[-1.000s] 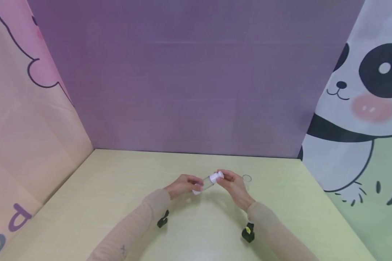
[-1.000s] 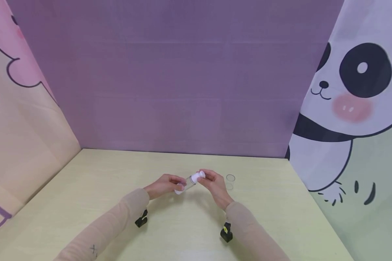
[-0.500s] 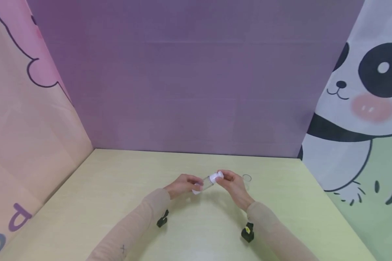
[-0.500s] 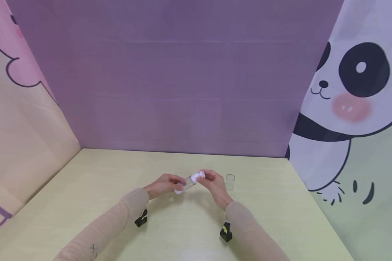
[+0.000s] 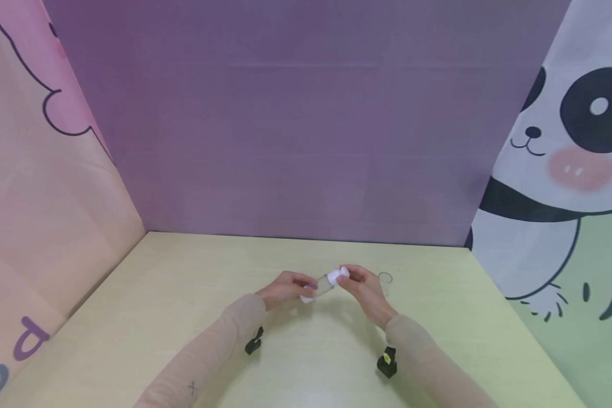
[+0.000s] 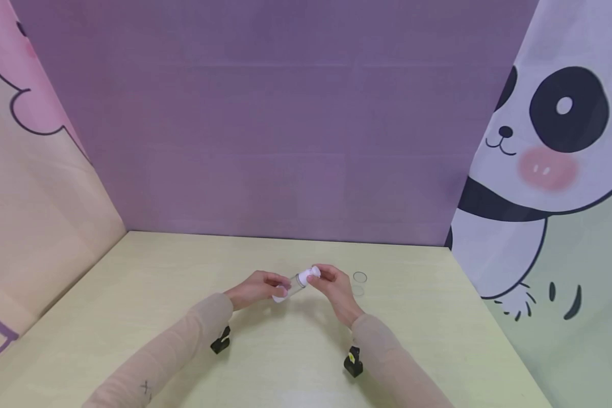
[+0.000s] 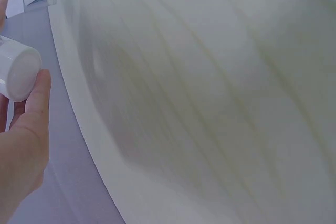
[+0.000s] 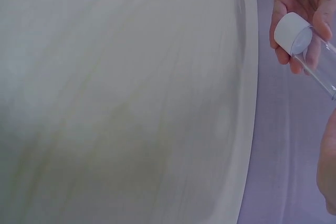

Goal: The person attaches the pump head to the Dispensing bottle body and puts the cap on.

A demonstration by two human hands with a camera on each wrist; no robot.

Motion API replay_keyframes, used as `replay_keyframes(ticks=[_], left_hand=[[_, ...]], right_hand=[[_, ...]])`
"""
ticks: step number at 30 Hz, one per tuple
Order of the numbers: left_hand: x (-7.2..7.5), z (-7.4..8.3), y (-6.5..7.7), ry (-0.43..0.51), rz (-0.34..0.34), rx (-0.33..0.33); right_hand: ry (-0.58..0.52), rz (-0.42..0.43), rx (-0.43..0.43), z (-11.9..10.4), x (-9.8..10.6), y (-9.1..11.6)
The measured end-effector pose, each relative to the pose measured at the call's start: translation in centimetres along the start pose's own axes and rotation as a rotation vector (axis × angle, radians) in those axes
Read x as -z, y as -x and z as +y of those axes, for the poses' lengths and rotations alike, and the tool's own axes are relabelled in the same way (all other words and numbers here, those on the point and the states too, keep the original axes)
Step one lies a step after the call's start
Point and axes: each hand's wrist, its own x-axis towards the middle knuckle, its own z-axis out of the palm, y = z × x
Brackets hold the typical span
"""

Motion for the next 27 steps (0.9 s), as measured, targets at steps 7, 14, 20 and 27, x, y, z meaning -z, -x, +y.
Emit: replay_keyframes(ticks=[7, 14, 20, 27], left_hand=[[-0.06, -0.15, -0.1, 0.006, 0.004, 0.009], [-0.1, -0.23, -0.09, -0.006, -0.009, 0.006], [-0.14, -0.17, -0.25, -0.008, -0.025, 0.006], [-0.43, -0.49, -0.67, 0.033, -0.02, 0.02]], right_hand=[[-0.035, -0.055, 0.014, 0.16, 0.25, -0.01], [-0.136, -0.144, 0.08, -0.22, 0.4, 0.38], [-0.173, -0.169, 0.09, -0.65, 0.48, 0.63], [-0.17, -0.144, 0.081, -0.59, 0.58, 0.38]])
